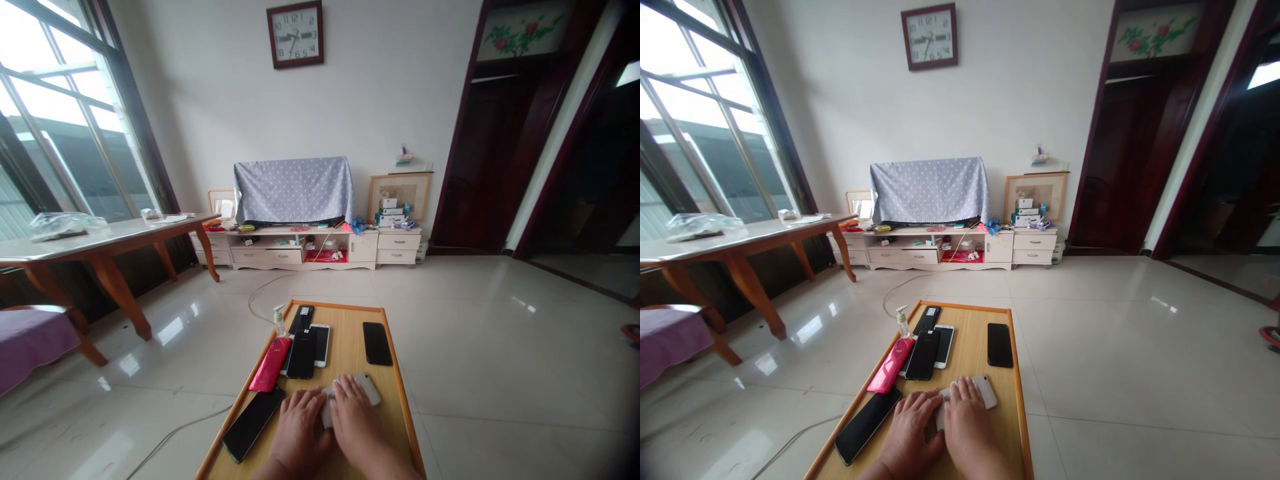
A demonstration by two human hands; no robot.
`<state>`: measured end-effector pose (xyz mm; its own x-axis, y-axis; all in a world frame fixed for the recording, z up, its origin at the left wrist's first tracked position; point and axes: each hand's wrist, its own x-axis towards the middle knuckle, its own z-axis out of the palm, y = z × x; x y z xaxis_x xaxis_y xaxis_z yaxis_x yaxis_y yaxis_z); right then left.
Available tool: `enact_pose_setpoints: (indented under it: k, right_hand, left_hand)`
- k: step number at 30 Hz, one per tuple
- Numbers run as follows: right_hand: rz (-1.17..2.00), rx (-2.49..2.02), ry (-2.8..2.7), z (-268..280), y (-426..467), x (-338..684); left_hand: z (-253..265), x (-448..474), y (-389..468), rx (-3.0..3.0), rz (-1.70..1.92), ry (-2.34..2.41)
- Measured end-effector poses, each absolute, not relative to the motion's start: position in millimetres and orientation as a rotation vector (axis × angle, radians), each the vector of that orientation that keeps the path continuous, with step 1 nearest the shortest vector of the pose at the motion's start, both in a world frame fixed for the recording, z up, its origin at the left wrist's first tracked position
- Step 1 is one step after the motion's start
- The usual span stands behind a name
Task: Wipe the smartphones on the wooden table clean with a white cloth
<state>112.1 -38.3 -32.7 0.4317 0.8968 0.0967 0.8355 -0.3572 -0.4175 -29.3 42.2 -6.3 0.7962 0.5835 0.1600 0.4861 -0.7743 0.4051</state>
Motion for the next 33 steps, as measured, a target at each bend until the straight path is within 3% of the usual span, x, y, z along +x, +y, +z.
enact_pose_setpoints:
  k: [5, 12, 20, 27, 33]
  right_hand:
    - [0.270, -2.165, -1.545, -33, -37, 105]
    - [0.081, -2.442, -1.374, -29, -44, 145]
    - [0.259, -2.048, -1.684, -32, -40, 84]
    - [0.043, -2.409, -1.477, -29, -39, 133]
    - [0.193, -2.113, -1.707, -31, -41, 81]
  left_hand:
    - [-5, -30, 43, 2.642, 0.367, 0.806]
    - [-9, -31, 43, 2.632, 0.352, 0.889]
    - [-13, -34, 47, 2.604, 0.337, 0.903]
    - [-11, -37, 45, 2.576, 0.422, 0.899]
    - [-9, -42, 47, 2.548, 0.391, 0.906]
